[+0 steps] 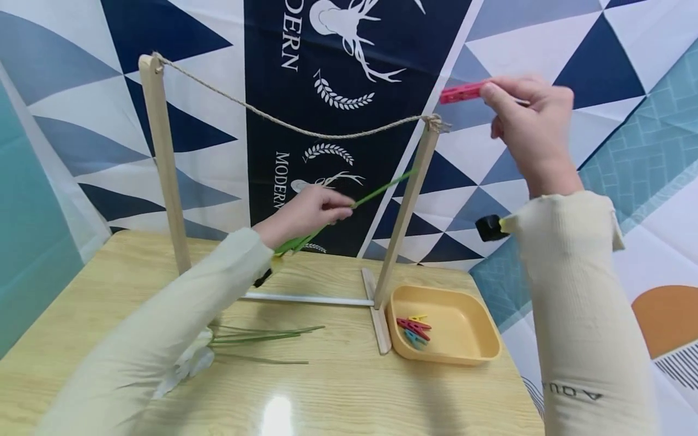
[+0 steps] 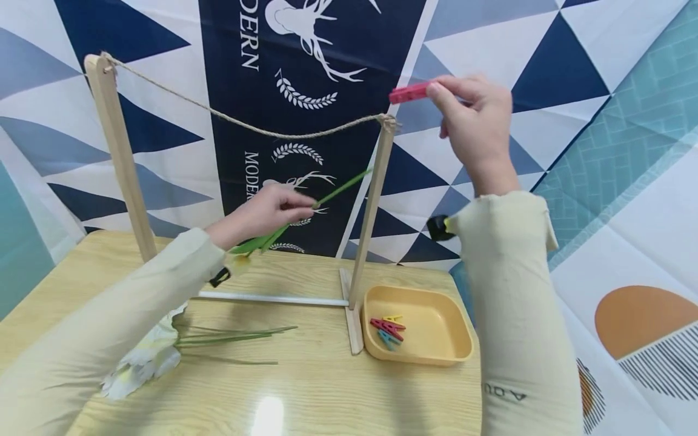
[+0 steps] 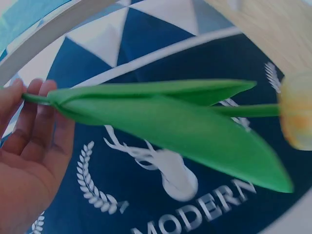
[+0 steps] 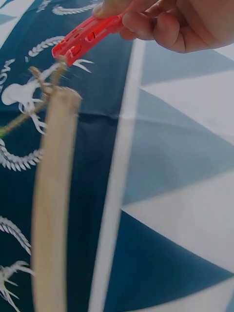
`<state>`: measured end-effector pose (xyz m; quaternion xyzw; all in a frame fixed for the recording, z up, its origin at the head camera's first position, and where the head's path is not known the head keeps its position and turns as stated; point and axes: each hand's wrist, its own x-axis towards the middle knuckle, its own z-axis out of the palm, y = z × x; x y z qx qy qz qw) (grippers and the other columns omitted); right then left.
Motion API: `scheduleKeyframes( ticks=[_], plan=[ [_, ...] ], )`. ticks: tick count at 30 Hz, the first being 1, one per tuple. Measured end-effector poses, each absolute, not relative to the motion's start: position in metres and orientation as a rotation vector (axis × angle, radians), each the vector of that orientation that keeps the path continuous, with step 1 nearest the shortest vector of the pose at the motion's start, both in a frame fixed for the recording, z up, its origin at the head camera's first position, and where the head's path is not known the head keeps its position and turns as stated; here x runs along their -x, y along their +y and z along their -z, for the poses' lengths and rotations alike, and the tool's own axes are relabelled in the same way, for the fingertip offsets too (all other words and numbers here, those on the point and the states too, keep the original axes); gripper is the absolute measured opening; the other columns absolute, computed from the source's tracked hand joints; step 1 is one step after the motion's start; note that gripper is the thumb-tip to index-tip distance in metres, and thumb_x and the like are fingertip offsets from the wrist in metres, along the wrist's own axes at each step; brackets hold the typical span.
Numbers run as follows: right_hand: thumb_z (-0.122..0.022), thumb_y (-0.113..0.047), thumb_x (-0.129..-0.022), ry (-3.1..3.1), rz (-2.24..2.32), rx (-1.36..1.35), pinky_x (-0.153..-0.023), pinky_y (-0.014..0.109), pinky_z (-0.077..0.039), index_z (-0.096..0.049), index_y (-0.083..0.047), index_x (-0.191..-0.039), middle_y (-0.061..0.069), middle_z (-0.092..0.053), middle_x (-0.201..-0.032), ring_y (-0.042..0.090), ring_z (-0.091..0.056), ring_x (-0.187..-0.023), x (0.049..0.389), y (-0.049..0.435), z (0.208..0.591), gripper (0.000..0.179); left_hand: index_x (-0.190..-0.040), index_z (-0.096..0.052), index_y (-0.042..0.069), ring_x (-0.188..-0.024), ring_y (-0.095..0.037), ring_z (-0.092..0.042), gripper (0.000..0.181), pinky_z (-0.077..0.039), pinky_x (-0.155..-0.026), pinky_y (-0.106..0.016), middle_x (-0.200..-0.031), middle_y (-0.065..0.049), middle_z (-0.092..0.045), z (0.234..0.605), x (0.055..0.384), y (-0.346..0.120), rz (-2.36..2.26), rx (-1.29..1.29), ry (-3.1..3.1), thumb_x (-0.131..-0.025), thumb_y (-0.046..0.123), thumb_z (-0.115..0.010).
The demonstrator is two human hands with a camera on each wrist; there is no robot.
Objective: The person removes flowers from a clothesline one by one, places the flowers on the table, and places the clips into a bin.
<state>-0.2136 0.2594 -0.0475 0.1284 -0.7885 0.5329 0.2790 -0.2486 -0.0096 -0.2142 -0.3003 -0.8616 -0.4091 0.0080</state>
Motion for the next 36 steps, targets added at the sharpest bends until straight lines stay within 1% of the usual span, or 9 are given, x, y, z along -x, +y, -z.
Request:
scheduleKeyframes(
  ticks=[8,13,17,23,25,28,30,32,36],
  plan=[
    [-0.071,-0.029,-0.081,-2.162,-1.446,-0.175,-0.05,0.014,-0.041,-0.071,-0.011,-0.109,0.001,-0.05,-0.083,0.01,-0.048,-0.053,0.195,0.319,0.091,0.033,-0.111,-0.069,0.005,-0.08,-0.013,-0.065,0.024,-0.053,-0.071,-0.03,-0.112,-0.012,-0.068,0.26,0.211,-0.075,0.845,1.117,-2.866,-0.091,0.015,-0.06],
    [-0.07,-0.027,-0.083,-2.219,-1.499,-0.105,-0.05,0.013,-0.041,-0.069,-0.01,-0.113,-0.001,-0.052,-0.084,0.008,-0.051,-0.056,0.187,0.352,0.132,0.034,-0.104,-0.071,0.003,-0.075,-0.011,-0.064,0.019,-0.053,-0.07,-0.03,-0.1,-0.011,-0.071,0.301,0.197,-0.103,0.718,1.163,-2.958,-0.09,0.009,-0.06],
    [-0.064,-0.034,-0.087,-2.446,-1.32,-0.01,-0.052,0.017,-0.04,-0.067,-0.013,-0.116,-0.007,-0.052,-0.079,0.008,-0.048,-0.061,0.189,0.37,0.18,0.036,-0.084,-0.072,0.006,-0.059,-0.005,-0.05,0.012,-0.045,-0.058,-0.024,-0.076,-0.002,-0.069,0.335,0.184,-0.109,0.587,1.159,-3.013,-0.089,0.008,-0.061],
    [-0.056,-0.05,-0.088,-2.764,-1.163,0.106,-0.053,0.025,-0.039,-0.061,-0.008,-0.123,-0.012,-0.051,-0.067,0.006,-0.046,-0.061,0.197,0.387,0.274,0.055,-0.067,-0.065,0.012,-0.06,-0.009,-0.055,0.019,-0.046,-0.056,-0.028,-0.067,0.003,-0.063,0.383,0.174,-0.108,0.379,0.914,-3.007,-0.085,0.006,-0.064],
    [-0.055,-0.05,-0.089,-2.846,-1.194,0.155,-0.051,0.025,-0.039,-0.057,-0.004,-0.126,-0.01,-0.052,-0.063,0.007,-0.047,-0.056,0.2,0.39,0.305,0.059,-0.062,-0.058,0.012,-0.059,-0.009,-0.052,0.025,-0.043,-0.054,-0.028,-0.064,0.004,-0.059,0.396,0.174,-0.109,0.374,0.842,-3.016,-0.086,0.003,-0.061],
    [-0.052,-0.048,-0.092,-2.965,-1.24,0.215,-0.048,0.026,-0.038,-0.054,-0.001,-0.13,-0.003,-0.054,-0.062,0.01,-0.045,-0.052,0.202,0.392,0.345,0.061,-0.059,-0.051,0.012,-0.055,-0.01,-0.041,0.032,-0.035,-0.053,-0.027,-0.059,0.002,-0.051,0.41,0.177,-0.11,0.44,0.769,-3.048,-0.089,0.002,-0.057],
    [-0.05,-0.046,-0.094,-3.019,-1.279,0.255,-0.048,0.027,-0.038,-0.053,0.0,-0.131,0.003,-0.056,-0.066,0.011,-0.044,-0.051,0.203,0.391,0.365,0.059,-0.061,-0.051,0.012,-0.056,-0.01,-0.038,0.031,-0.033,-0.053,-0.026,-0.06,0.002,-0.048,0.417,0.18,-0.111,0.445,0.756,-3.039,-0.09,0.003,-0.057],
    [-0.049,-0.04,-0.096,-3.051,-1.324,0.275,-0.049,0.027,-0.037,-0.052,0.002,-0.13,0.005,-0.056,-0.07,0.011,-0.042,-0.051,0.203,0.389,0.38,0.054,-0.063,-0.055,0.013,-0.057,-0.011,-0.042,0.027,-0.036,-0.052,-0.027,-0.061,0.001,-0.049,0.422,0.181,-0.111,0.422,0.762,-3.013,-0.09,0.007,-0.059],
    [-0.045,-0.034,-0.099,-3.095,-1.373,0.323,-0.046,0.025,-0.033,-0.05,0.007,-0.129,0.0,-0.044,-0.057,0.009,-0.033,-0.045,0.202,0.387,0.397,0.051,-0.065,-0.058,0.015,-0.061,-0.017,-0.052,0.024,-0.041,-0.05,-0.034,-0.066,-0.001,-0.053,0.424,0.181,-0.107,0.325,0.786,-2.965,-0.088,0.012,-0.063]
  ],
)
